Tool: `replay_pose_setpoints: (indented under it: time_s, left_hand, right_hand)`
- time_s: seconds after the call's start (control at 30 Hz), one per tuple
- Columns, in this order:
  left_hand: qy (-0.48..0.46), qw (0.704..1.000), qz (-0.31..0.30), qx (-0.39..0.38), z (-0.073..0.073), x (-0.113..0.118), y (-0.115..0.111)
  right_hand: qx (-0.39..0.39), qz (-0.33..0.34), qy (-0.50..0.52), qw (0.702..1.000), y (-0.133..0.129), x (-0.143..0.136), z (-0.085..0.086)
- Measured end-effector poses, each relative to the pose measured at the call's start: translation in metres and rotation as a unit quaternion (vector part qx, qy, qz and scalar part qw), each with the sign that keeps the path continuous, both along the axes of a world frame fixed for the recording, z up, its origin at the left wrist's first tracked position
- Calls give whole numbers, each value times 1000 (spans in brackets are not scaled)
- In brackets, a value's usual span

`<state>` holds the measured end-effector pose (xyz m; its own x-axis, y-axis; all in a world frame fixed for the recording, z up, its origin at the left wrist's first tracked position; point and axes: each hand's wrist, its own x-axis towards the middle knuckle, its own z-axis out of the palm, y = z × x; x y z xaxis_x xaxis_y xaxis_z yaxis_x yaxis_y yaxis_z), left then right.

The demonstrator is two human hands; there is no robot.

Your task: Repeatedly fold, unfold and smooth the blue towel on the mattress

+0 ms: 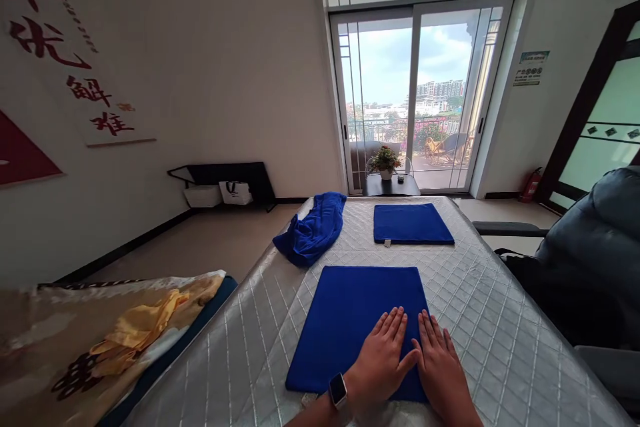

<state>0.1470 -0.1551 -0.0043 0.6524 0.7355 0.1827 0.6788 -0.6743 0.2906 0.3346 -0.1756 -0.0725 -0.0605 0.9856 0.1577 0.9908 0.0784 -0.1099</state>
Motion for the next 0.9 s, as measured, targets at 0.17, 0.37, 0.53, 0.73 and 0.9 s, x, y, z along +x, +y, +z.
replay_pose_setpoints:
  time_s: [0.17,0.37,0.53,0.73,0.9]
  left_hand:
    - [-18,999,8,-27,-9,21,5]
    - [19,998,58,-13,-11,-27,3]
    - [67,989,133,-16,-17,-92,1]
    - [84,969,231,-29,-26,-157,-12]
    - [62,967,247,-33,-30,-170,-18]
  right_hand:
    - [2,1,-10,1000,-3,2,-2]
    - [17,15,-24,999,-4,2,-4]
    - [36,12,3,999,-4,2,-8]
    - [23,7,21,999,-3,3,-11]
    - [19,7,21,1000,-1,4,-9]
